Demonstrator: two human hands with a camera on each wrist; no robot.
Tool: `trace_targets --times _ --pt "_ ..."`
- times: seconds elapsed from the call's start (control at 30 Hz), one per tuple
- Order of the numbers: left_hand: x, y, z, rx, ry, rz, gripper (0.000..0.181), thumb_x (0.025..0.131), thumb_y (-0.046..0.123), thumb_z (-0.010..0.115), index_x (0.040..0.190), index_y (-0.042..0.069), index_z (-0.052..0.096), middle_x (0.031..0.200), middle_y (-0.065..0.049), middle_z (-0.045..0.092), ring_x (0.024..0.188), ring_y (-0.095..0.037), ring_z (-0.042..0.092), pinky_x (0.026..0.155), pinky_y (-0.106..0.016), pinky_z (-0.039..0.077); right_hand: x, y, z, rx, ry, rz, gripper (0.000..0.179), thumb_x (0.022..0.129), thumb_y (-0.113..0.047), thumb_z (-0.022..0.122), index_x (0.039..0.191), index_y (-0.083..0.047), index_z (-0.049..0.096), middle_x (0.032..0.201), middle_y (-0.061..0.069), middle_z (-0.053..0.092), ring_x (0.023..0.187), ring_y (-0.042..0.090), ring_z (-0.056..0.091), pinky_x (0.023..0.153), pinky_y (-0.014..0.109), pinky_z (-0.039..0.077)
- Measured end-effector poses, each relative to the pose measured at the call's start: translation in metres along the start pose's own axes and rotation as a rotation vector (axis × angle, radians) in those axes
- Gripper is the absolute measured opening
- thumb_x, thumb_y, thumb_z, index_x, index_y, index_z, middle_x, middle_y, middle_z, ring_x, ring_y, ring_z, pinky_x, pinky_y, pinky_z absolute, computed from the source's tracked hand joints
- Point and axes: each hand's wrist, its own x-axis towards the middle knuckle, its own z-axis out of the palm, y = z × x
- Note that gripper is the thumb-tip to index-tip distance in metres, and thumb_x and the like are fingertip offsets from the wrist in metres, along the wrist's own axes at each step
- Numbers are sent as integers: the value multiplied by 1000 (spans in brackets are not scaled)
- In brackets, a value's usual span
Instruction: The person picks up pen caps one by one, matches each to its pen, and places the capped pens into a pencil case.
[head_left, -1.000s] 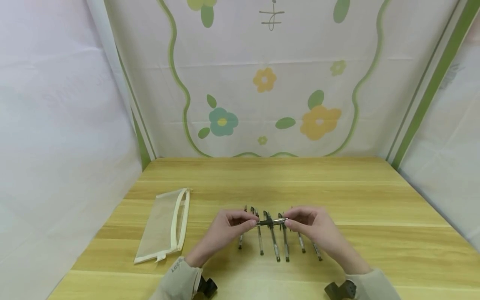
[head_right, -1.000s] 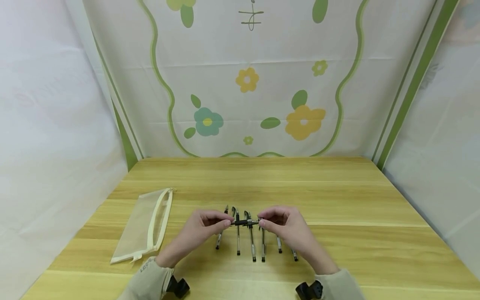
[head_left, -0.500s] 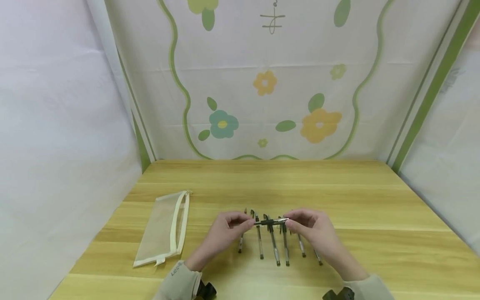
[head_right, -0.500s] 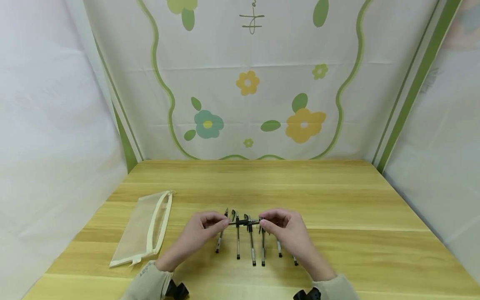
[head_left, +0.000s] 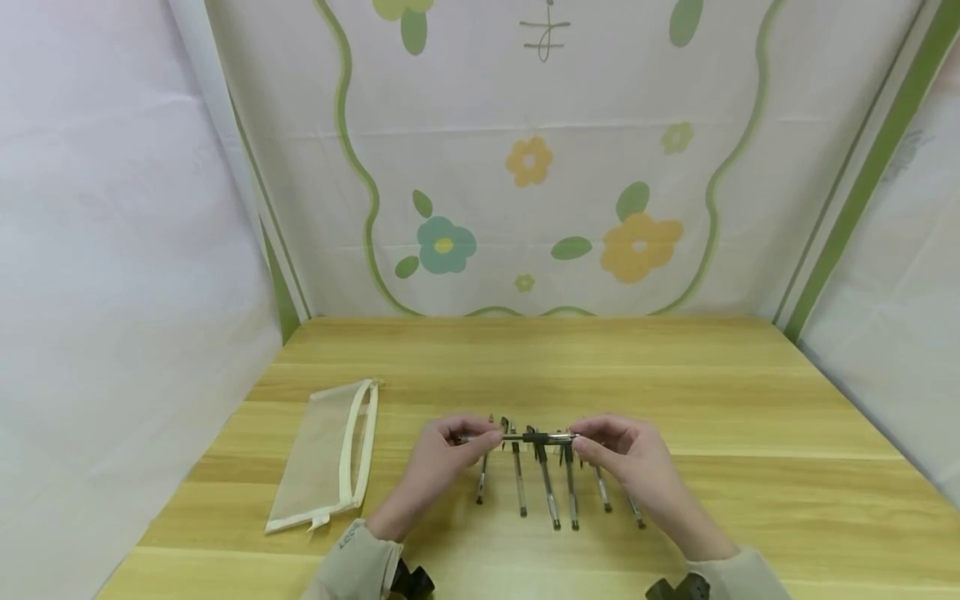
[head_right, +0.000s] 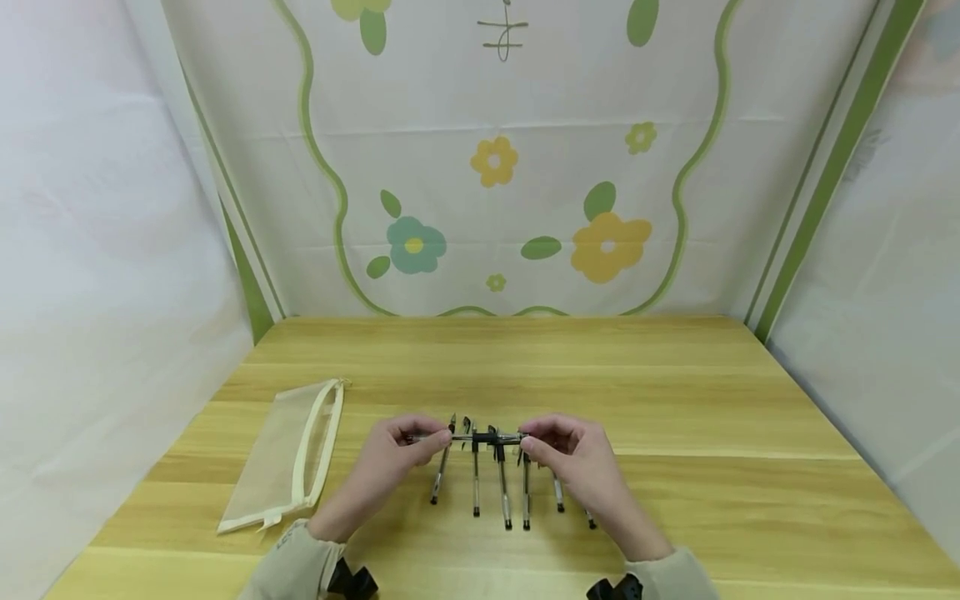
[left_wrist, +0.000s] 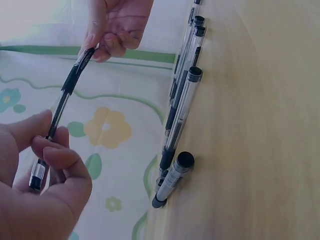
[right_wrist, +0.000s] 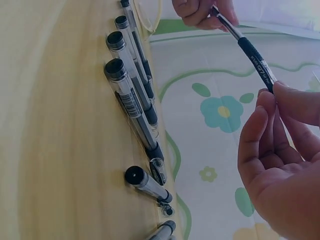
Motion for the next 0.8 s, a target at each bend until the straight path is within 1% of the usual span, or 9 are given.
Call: trace_targets --times 0.07,0.13,0.23,0.3,0.4,0.47,0.6,0.7,0.8 --pt "0 1 1 -28 21 -8 28 87 32 77 99 7 75 81 -10 65 62 -14 50 58 -24 45 0 -1 0 -6 3 -1 28 89 -17 75 110 0 69 104 20 66 86 27 64 78 38 57" --pt "0 3 1 -61 33 -9 27 87 32 77 96 8 76 73 -15 60 55 -14 42 54 -23 38 0 -2 1 -2 7 -1 28 89 -17 75 110 0 69 104 18 67 88 30 64 79 38 57" --pt "-1 5 1 -75 33 -3 28 87 33 77 96 6 77 73 -19 61 54 -13 43 56 -23 40 0 -3 1 6 12 -5 29 88 -16 75 111 2 69 104 15 68 91 36 64 81 36 57" --pt "-1 7 1 -76 27 -2 29 87 32 77 96 4 77 74 -21 62 55 -14 45 57 -23 42 -1 -3 1 11 15 -10 29 88 -15 75 110 2 69 104 14 69 93 38 64 81 34 57" --pt "-2 7 2 -69 19 6 29 88 30 76 96 3 77 72 -18 63 56 -13 46 58 -23 42 -1 -2 2 14 21 -16 28 88 -14 75 109 3 69 105 14 69 92 33 65 80 32 57" --pt "-2 5 2 -52 14 22 27 90 30 75 93 3 76 68 -12 60 55 -12 43 55 -22 39 -1 -2 2 12 25 -14 27 87 -14 76 107 3 70 105 14 70 92 29 66 80 32 57" --pt "-1 2 2 -24 -4 63 25 93 28 71 87 3 73 64 -5 52 54 -10 39 49 -18 32 -2 -5 3 7 25 7 26 85 -15 78 103 2 72 103 13 71 88 29 67 78 36 58" --pt "-1 0 2 -24 -7 77 23 94 26 70 89 4 73 66 -9 53 55 -10 41 49 -18 33 -4 -7 5 19 17 24 24 83 -13 79 101 2 72 100 15 70 85 32 66 77 38 58" --pt "-2 -1 2 -24 -6 72 22 94 26 70 93 5 73 69 -13 54 56 -10 41 50 -18 34 -4 -8 9 24 3 39 21 83 -8 79 100 2 71 99 17 70 85 36 66 77 36 58"
